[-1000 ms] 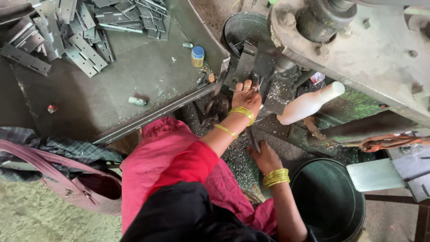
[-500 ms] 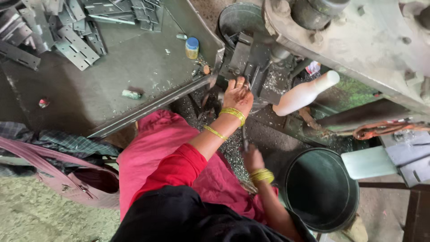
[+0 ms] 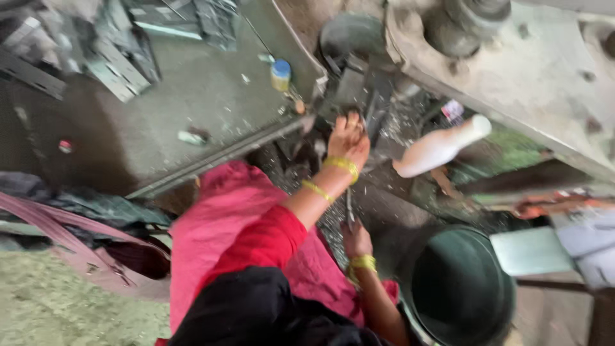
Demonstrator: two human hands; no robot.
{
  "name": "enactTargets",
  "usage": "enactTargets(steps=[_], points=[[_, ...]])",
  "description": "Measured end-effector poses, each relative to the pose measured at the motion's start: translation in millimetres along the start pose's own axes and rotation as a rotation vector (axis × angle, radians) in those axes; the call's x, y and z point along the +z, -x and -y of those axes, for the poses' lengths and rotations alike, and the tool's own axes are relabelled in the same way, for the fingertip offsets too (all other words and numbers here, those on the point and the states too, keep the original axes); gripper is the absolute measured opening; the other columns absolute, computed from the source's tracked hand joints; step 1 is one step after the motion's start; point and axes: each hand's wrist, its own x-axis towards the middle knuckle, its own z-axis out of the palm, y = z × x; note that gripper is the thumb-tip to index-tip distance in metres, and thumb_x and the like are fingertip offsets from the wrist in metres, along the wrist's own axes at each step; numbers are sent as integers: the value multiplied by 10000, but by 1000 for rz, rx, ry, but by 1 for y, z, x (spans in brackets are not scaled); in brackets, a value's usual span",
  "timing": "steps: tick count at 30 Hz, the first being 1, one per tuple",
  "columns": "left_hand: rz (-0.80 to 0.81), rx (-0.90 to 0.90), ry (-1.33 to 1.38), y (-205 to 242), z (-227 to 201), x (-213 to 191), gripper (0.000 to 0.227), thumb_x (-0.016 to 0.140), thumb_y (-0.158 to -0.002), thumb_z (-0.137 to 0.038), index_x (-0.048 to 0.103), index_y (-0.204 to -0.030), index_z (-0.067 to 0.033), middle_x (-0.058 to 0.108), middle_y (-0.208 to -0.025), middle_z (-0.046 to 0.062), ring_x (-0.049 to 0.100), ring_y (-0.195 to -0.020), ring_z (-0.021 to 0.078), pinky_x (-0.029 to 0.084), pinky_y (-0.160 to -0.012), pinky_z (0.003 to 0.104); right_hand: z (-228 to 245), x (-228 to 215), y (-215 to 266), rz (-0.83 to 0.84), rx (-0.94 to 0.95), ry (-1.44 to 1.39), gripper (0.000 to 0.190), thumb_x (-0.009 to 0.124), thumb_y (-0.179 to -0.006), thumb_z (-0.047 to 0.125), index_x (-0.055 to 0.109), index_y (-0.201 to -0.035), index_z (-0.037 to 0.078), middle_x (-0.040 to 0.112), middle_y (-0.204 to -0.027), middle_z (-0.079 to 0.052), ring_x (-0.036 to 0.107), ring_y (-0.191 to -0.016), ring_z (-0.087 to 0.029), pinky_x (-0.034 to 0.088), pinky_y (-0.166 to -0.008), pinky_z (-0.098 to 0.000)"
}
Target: The person repeatedly picks up small metal plates from a pile, places them into a punch press machine, and operates the lever to punch holes. After each cycle, the person removes the finished plate and places it into a bucket.
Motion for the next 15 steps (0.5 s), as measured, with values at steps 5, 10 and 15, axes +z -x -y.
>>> enactTargets(steps=[5,10,15], points=[[78,-10,-101,-15,2,-10,383,444,-983,-192,732,-1207,-76,519,-1531,130,370,-1466,265,237,-1158,470,3,-20,-10,112,98,148,426,669,-926,442,649,-1027,28,702,-904,-309,691,-927,-486,536,-770,-544],[206,7,-81,-21,-4,-3,446,393,-970,-194,618,-1336,-75,327,-1626,90,259,-1515,274,190,-1178,489,6,0,2,-35,35,23,386,652,-932,371,634,-1051,4,687,-885,-314,656,-896,-521,507,-735,-584],[132,-113,-593,-48,5,45,542,339,-984,-132,408,-1515,-44,286,-1634,94,243,-1516,228,219,-1184,464,9,-12,-3,69,114,142,441,676,-939,439,655,-985,1,695,-899,-299,664,-924,-502,524,-769,-561]])
